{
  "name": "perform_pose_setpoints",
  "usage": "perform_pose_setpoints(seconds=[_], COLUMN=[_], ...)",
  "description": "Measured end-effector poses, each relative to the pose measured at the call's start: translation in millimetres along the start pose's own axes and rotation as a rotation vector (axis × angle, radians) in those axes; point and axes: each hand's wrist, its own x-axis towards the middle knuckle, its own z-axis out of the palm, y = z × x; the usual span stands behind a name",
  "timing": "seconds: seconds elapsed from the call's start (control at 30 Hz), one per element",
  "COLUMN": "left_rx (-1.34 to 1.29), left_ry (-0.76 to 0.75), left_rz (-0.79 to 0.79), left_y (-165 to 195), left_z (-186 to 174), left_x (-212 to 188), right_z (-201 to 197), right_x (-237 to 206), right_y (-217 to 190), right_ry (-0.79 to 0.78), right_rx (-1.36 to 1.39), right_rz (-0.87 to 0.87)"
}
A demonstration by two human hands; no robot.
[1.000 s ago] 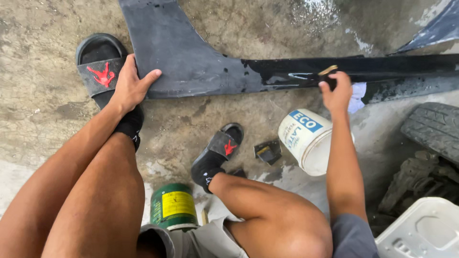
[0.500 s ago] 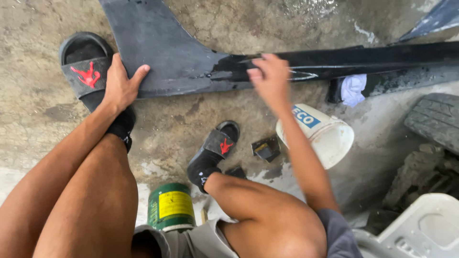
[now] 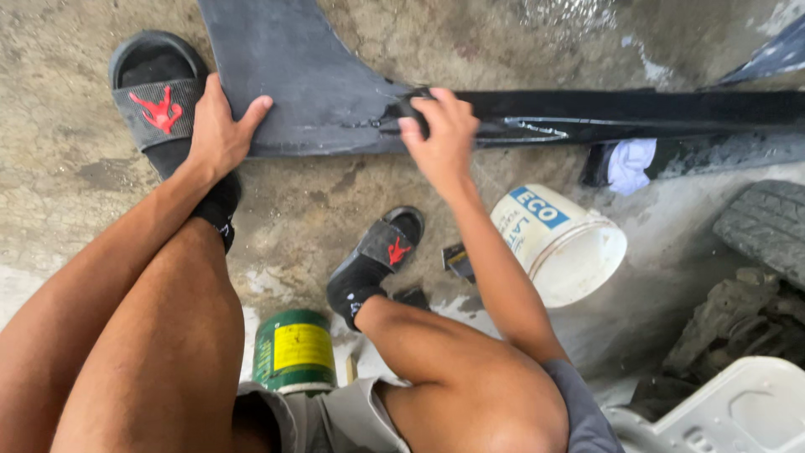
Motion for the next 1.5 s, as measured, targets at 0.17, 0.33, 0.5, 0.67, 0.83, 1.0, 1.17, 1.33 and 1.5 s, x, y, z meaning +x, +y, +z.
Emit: perform_pose_setpoints(seconds=[0.17, 0.33, 0.5, 0.67, 0.83, 1.0, 1.17, 1.33, 1.5], left_rx=[-0.042, -0.017, -0.023, -0.035, -0.021, -0.024, -0.09, -0.05, -0.051], left_ry=[0.016, 0.034, 0.033, 0.013, 0.0, 0.056, 0.01, 0.021, 0.026], left_rz=[0.0, -0.025, -0.017, -0.027, -0.031, 0.053, -0.007, 0.002, 0.027], left_y=[-1.8, -7.6, -11.2, -8.2, -5.7, -13.9, -17.9, -14.6, -17.0], left_z=[1.9, 1.8, 2.1, 0.4, 1.1, 2.6, 3.1, -1.4, 1.0], left_x=[1.0, 3.9, 4.0, 3.4, 4.9, 7.8, 3.9, 4.6, 4.9], right_z=[-20.2, -119.2, -91.8, 26.7, 35.0, -70.3, -111.5, -4.7, 52.9], right_x=[-6.5, -5.2, -7.3, 14.2, 37.8, 28.7, 13.0, 48.1, 68.8], right_y=[25.1, 166.5, 151.9, 4.5, -45.0, 64.2, 128.0, 28.6, -47.9], right_ry=[-0.105, -0.078, 0.071, -0.055, -0.258, -0.314, -0.331, -0.352, -0.329], right_rx=[0.073, -0.083, -0.18, 0.21, 0.262, 0.139, 0.125, 0.334, 0.364], right_rz=[-0.058, 0.257, 0.126, -0.102, -0.319, -0.054, -0.004, -0.157, -0.29])
